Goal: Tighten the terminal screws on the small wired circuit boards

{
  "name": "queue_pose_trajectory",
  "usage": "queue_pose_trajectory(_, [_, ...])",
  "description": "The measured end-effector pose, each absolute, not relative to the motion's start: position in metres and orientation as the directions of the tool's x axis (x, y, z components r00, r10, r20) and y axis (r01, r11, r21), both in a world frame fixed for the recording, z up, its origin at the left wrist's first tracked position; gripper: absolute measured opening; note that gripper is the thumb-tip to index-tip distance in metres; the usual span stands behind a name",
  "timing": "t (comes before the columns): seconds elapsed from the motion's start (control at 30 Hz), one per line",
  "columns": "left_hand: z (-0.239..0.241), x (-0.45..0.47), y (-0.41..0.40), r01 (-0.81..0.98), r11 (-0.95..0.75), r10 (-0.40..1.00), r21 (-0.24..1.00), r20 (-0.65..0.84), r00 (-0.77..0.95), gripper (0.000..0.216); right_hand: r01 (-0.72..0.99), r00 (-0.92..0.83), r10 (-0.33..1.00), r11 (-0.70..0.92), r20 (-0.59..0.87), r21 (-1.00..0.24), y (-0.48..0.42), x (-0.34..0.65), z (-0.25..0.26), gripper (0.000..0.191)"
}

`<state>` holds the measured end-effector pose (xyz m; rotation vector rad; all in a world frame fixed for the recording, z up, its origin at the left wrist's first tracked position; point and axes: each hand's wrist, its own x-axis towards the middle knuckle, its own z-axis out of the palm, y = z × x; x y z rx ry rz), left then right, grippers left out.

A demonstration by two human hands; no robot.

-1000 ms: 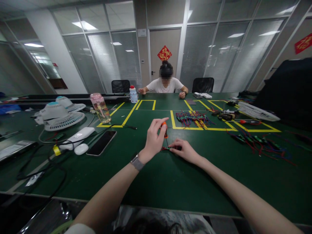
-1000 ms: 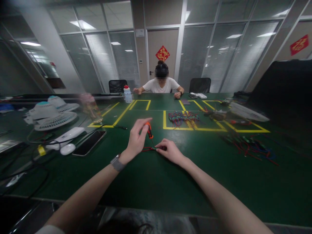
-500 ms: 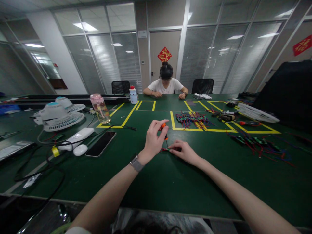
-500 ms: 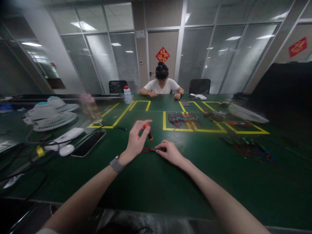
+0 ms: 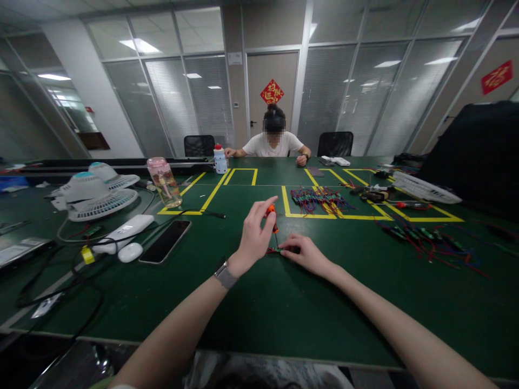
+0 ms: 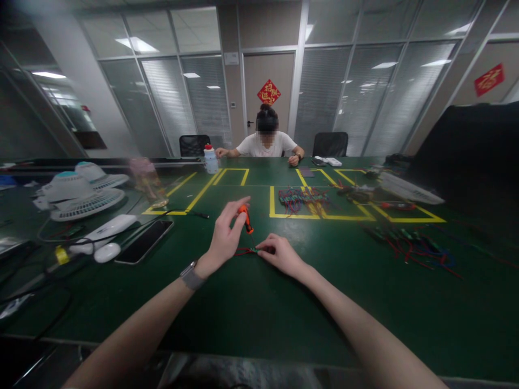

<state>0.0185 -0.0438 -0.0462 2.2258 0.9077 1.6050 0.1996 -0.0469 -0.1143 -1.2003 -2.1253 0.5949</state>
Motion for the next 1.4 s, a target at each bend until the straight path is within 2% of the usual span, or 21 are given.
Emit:
queue_pose_trajectory(0.13, [-0.0473, 0.0197, -0.0434, 0.307, -0.786, 0.603, 0.537, 0.775, 0.188, 0.034, 0.597, -0.393, 0.872, 0.483, 0.291, -0.640, -0.0467, 0.1995, -0.1153, 0.016])
queue_pose_trajectory(0.3, [-0.0454, 0.0185, -0.0438, 0.411, -0.783, 0.563, 0.467, 0.813, 0.148, 0.018, 0.611, -0.389, 0.870, 0.489, 0.302, -0.622, -0.0470, 0.1999, -0.1153, 0.016])
queue_pose_trajectory(0.5, [-0.0472, 0.0187, -0.0410, 0.330, -0.765, 0.626, 0.553, 0.759, 0.180, 0.034, 0.602, -0.388, 0.871, 0.487, 0.302, -0.632, -0.0473, 0.2000, -0.1149, 0.017])
queue_pose_trajectory(0.7, [-0.0429, 0.0181, -0.0432, 0.433, -0.754, 0.591, 0.493, 0.798, 0.120, 0.017, 0.601, -0.380, 0.875, 0.481, 0.301, -0.638, -0.0474, 0.1997, -0.1152, 0.016])
queue_pose_trajectory(0.9, [-0.0442, 0.0193, -0.0449, 0.321, -0.759, 0.639, 0.566, 0.743, 0.201, 0.034, 0.602, -0.387, 0.874, 0.481, 0.293, -0.638, -0.0475, 0.1997, -0.1146, 0.017])
queue_pose_trajectory(1.13, [-0.0453, 0.0204, -0.0461, 0.400, -0.780, 0.580, 0.480, 0.795, 0.177, 0.021, 0.601, -0.394, 0.868, 0.492, 0.303, -0.630, -0.0477, 0.2000, -0.1144, 0.017])
queue_pose_trajectory(1.3, [-0.0467, 0.0215, -0.0459, 0.325, -0.779, 0.612, 0.537, 0.762, 0.209, 0.035, 0.597, -0.389, 0.873, 0.483, 0.295, -0.641, -0.0481, 0.1994, -0.1137, 0.017])
queue_pose_trajectory(1.4, [-0.0471, 0.0211, -0.0451, 0.353, -0.780, 0.601, 0.517, 0.776, 0.192, 0.029, 0.596, -0.387, 0.873, 0.483, 0.297, -0.642, -0.0482, 0.1995, -0.1136, 0.016])
